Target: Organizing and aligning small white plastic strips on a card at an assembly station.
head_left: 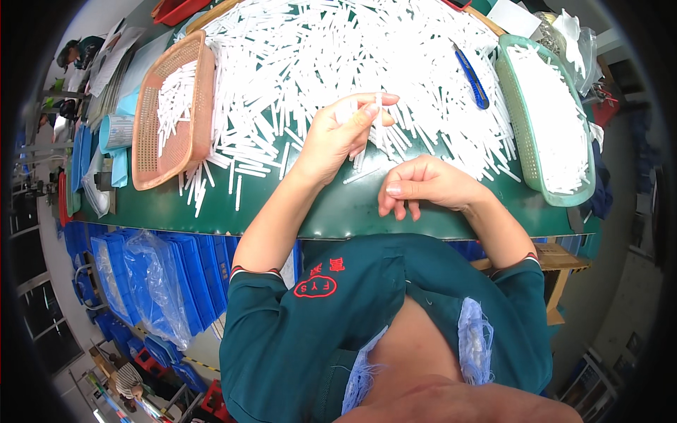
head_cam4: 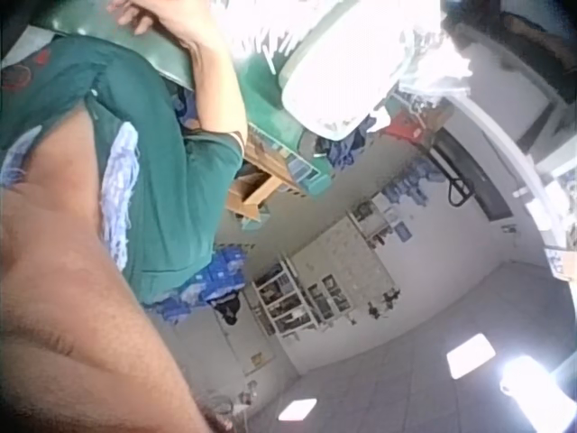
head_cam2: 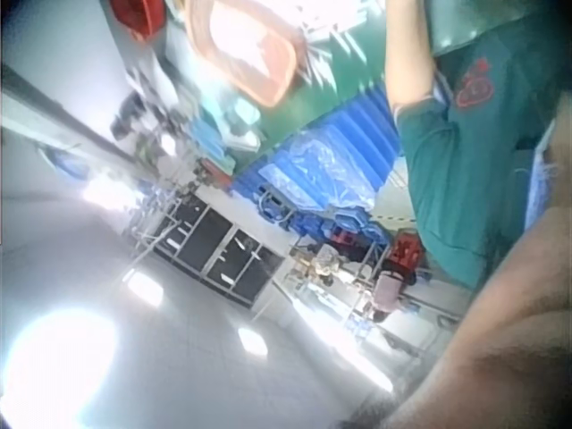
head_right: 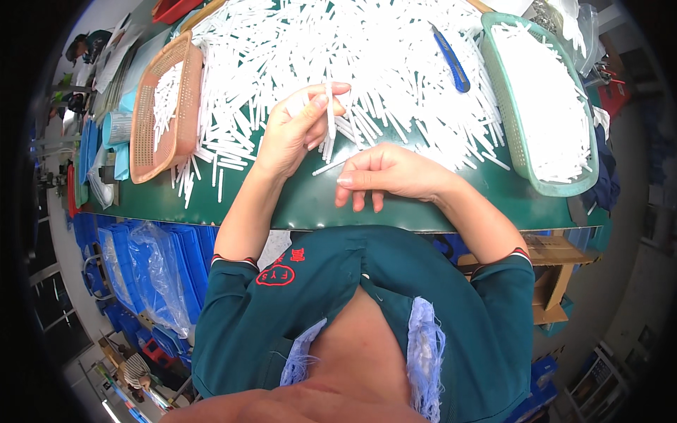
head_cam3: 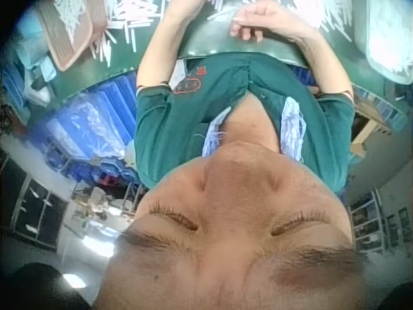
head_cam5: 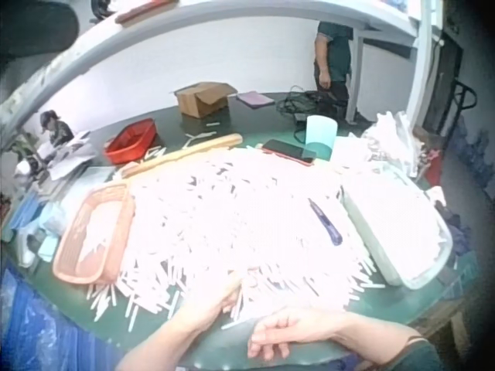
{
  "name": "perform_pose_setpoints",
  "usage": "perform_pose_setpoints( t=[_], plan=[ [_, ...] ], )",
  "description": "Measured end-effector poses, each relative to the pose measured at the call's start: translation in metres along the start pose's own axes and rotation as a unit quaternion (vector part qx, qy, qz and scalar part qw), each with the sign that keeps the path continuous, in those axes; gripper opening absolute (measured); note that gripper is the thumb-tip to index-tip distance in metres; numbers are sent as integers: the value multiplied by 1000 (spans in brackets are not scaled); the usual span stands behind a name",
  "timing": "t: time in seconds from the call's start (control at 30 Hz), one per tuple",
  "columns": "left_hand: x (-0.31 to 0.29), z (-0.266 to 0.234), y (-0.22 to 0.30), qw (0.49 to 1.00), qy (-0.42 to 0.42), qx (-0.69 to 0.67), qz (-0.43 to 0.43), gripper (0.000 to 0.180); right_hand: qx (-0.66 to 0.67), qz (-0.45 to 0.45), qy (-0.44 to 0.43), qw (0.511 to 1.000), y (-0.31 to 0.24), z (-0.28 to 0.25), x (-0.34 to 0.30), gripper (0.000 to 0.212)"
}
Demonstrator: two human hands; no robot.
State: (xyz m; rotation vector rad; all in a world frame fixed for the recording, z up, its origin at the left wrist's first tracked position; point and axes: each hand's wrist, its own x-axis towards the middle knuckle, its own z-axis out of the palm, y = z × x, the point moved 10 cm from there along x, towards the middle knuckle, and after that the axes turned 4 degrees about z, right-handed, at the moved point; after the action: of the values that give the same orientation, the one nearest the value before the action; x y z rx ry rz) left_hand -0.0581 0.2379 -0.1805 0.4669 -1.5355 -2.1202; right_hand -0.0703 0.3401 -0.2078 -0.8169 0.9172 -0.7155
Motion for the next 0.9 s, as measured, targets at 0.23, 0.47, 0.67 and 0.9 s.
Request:
perform_pose_setpoints(
  t=[0.23, 0.47, 0.67, 0.9],
  plan=[
    [0, 0, -1, 1000, 5, -23, -14, 36, 52, -20, 71, 996, -1, -17, 3, 22],
    [0, 0, -7, 996, 0, -77, -43, 39, 79, -40, 108, 990, -5, -26, 2, 25],
    [-1, 1, -12, 998, -21, -37, -43, 37, 81, -46, 143, 985, -10, -28, 0, 24],
    [-3, -14, 17, 998, 18, 50, 31, 32, 84, -45, 128, 987, -5, -30, 2, 31]
  ],
)
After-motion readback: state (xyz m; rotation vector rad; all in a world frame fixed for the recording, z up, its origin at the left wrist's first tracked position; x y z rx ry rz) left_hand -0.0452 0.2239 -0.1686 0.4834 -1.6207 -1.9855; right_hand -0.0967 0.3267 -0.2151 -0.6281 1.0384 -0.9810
